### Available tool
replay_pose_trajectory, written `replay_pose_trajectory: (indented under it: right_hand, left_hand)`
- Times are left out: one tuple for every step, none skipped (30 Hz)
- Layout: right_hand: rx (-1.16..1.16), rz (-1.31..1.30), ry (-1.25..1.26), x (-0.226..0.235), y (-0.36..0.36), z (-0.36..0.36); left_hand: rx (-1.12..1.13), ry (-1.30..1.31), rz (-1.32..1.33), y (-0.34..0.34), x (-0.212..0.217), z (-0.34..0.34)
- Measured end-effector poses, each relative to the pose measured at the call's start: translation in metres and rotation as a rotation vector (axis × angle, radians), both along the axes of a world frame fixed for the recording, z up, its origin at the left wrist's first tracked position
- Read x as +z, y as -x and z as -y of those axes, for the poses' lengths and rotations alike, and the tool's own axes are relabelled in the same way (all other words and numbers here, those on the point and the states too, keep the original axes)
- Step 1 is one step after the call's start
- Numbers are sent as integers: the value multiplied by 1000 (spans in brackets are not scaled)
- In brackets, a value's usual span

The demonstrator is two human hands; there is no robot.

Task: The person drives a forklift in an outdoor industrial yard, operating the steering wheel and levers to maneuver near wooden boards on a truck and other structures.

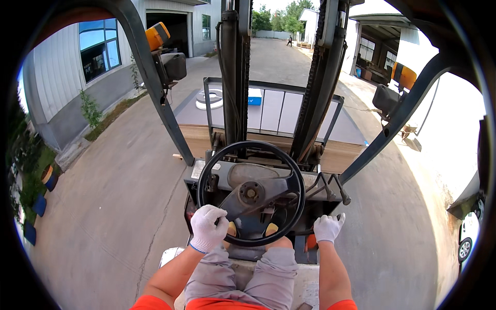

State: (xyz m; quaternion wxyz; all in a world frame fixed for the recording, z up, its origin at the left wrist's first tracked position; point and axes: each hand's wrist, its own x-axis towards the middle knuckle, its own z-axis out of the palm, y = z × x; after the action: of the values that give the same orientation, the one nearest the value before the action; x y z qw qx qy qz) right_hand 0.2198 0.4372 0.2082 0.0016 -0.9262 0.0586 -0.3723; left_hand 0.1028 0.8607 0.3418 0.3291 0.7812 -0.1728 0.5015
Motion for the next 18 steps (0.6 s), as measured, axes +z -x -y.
replay_pose_trajectory:
  right_hand:
    - [2, 4, 5, 3, -2, -1]
    - [4, 7, 10, 6, -4, -1]
    - [6, -2, 5, 7, -5, -3]
    - [-2, 0, 2, 9, -10, -2]
    - [-10, 2, -1, 8, -13, 0]
    - [-20, 18, 19, 10, -20, 4]
    - [-23, 15, 16, 10, -26, 7]
    - [-24, 11, 13, 9, -32, 8]
    - [-23, 13, 21, 10, -39, 12]
    - [-24, -11, 24, 10, -45, 15]
    - [-22, -35, 28, 8, -50, 17]
    - [-11, -54, 33, 8, -57, 18]
    - [0, -77, 3, 8, -65, 23]
    - [-7, -66, 3, 8, -71, 30]
    - [-12, -56, 1, 5, -83, 37]
    - [-15, -58, -6, 4, -93, 46]
    - [-12, -67, -16, 0, -103, 48]
    - [-11, -76, -30, -5, -107, 45]
  left_hand:
    - [-15, -15, 4, 1, -2, 3]
    - [-41, -22, 15, 1, -3, 8]
    - [-50, -53, 6, 5, -1, 14]
    - [-70, -83, 9, 4, 3, 21]
    - [-90, -112, 12, 4, 6, 29]
    - [-110, -111, 5, 2, 8, 39]
    - [-148, -130, -9, -3, 11, 47]
    - [-156, -131, -1, -9, 9, 53]
    - [-162, -122, 14, -16, 5, 62]
    - [-172, -132, 7, -21, 2, 69]
    - [-177, -143, 0, -25, -1, 76]
    - [-174, -153, -2, -32, -3, 85]
    - [-183, -137, 2, -39, -2, 97]
    - [-190, -142, 12, -49, -3, 108]
    - [-196, -149, 19, -60, -4, 119]
    - [-208, -135, 23, -72, -4, 130]
    - [-214, -123, 18, -80, -4, 136]
    - [-204, -127, -8, -84, -6, 135]
